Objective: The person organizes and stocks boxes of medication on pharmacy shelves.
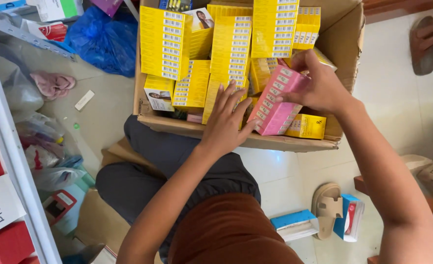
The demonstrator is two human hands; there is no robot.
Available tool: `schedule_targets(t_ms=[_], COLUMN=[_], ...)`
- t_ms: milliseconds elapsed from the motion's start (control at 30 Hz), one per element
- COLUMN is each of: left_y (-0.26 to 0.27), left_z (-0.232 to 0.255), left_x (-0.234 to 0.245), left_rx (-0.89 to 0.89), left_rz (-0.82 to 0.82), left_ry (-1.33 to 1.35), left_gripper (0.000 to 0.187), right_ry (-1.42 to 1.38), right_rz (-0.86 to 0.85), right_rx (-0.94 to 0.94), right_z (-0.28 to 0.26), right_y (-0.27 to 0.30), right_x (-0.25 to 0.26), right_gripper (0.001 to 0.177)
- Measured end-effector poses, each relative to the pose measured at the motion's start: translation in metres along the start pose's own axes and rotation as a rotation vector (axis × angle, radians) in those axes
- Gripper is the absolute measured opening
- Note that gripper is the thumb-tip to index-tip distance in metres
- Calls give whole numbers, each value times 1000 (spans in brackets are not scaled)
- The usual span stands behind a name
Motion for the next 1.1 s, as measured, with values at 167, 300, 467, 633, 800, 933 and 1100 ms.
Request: schedule_targets(t_ms=[167,300,467,633,800,933,1100], left_y=[-6,-8,-7,2,23,39,48], left_z=[4,6,21,24,-11,0,11], left_x=[-16,-20,4,19,45,91,120], left_rx=[141,213,187,386,537,586,580], left_rz=[-120,-186,-182,-215,-32,84,167], left_ry=[90,195,327,939,1266,1650,1557], left_gripper=[73,93,105,92,74,67,76], right_ry=[294,363,230,50,-467,-901,-1428], right_rz=[-35,70,173,295,417,249,121], right_rx=[81,138,77,64,205,194,-141], right_z=[14,13,-25,-71,-52,-93,-88], right_y=[12,21,-3,-36,-31,-50,-65], right_x=[0,3,38,52,29,-5,-68], right_gripper=[71,60,51,38,48,70,80])
Point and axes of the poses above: each hand's wrist, its own y-axis away from the middle knuckle, its own x-axis out of the back of the hand, z = x × y, the point moved 3 cm from there along -y, towards the middle knuckle, and after that the axes turned 15 degrees about x, right-handed, at the moved point
